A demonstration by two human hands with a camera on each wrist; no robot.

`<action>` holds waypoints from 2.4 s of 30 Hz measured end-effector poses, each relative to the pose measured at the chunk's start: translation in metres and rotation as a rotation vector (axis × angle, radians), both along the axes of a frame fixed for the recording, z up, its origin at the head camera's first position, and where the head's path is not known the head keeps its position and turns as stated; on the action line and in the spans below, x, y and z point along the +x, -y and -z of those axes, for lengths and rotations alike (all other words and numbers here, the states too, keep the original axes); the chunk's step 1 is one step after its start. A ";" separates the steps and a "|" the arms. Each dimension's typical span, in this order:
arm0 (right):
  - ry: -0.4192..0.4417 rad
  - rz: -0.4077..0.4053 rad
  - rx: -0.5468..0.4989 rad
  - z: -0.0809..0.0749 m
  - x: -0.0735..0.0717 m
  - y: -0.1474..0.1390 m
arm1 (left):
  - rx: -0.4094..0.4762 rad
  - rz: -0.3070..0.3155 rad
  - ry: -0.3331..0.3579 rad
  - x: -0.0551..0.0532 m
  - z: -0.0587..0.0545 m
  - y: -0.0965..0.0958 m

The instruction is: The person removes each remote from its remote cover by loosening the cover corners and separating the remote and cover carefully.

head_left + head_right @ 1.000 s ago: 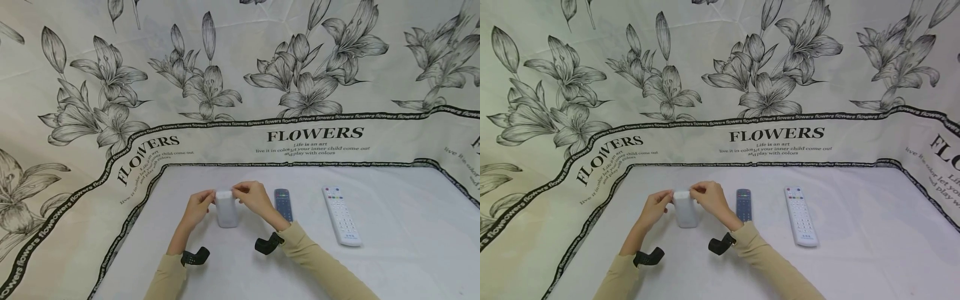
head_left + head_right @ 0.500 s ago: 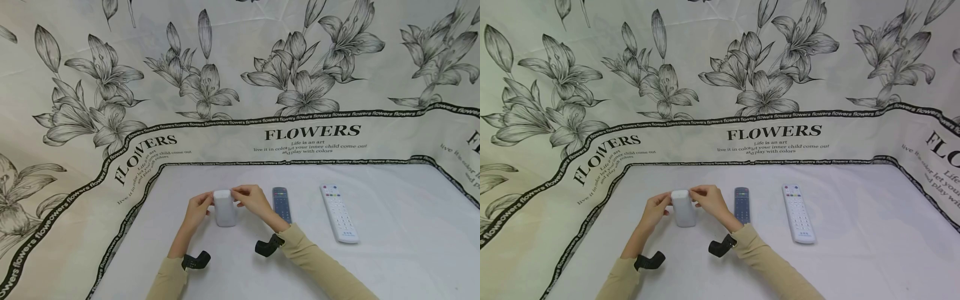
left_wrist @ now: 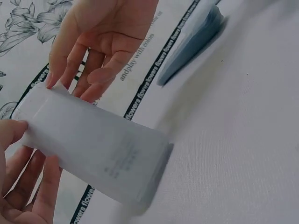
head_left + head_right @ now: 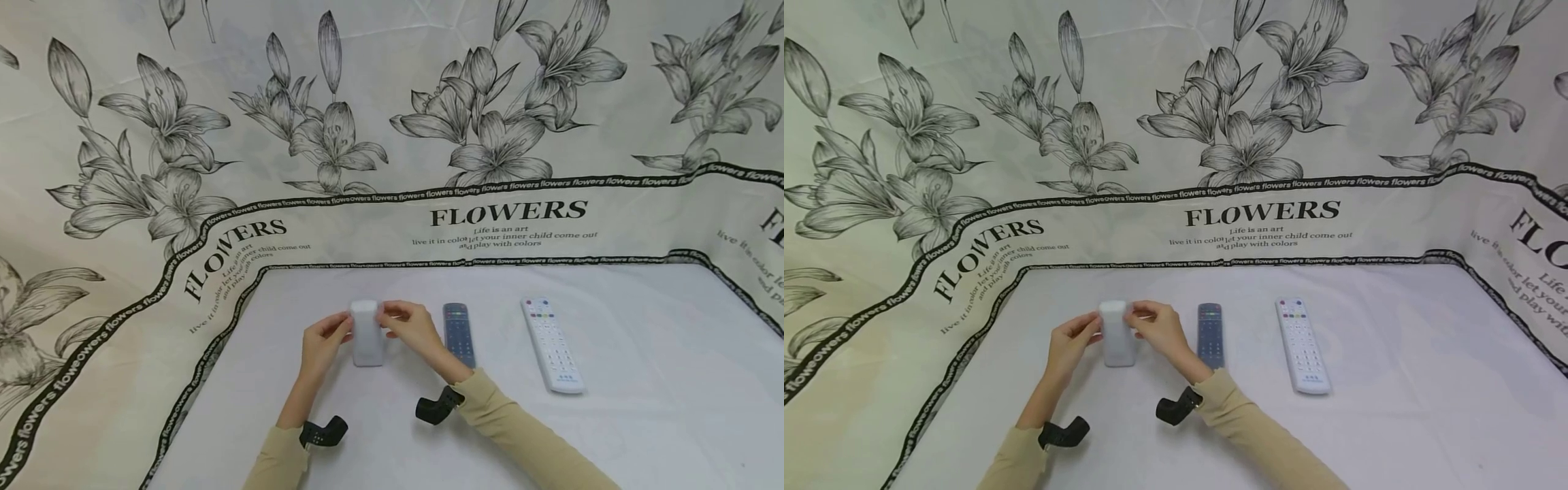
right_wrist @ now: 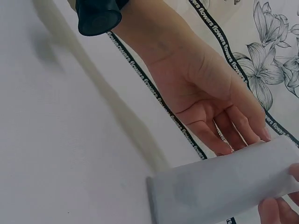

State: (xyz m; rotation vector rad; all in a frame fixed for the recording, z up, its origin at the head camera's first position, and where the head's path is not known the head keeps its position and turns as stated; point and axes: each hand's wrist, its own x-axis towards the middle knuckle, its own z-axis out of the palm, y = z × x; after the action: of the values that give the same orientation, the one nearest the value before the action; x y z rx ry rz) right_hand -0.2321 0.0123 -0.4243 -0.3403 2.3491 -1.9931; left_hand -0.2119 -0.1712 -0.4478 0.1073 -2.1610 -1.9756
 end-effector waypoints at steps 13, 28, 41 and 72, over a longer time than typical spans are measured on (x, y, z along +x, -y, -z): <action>-0.046 0.035 0.085 -0.003 -0.002 0.000 | 0.071 -0.013 -0.020 -0.005 -0.001 -0.004; -0.011 0.005 0.067 -0.010 -0.002 0.000 | 0.164 -0.012 0.035 -0.008 -0.001 -0.004; 0.008 -0.023 0.040 -0.001 -0.009 -0.001 | 0.190 -0.056 0.075 -0.006 -0.002 -0.006; 0.072 -0.023 -0.006 0.002 -0.015 -0.003 | 0.227 -0.071 0.081 -0.014 0.006 -0.006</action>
State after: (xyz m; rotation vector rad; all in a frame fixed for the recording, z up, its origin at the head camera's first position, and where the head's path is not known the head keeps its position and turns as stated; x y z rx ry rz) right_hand -0.2469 0.0153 -0.4260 -0.2892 2.2871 -1.9681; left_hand -0.2261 -0.1650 -0.4541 0.3002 -1.9414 -2.2038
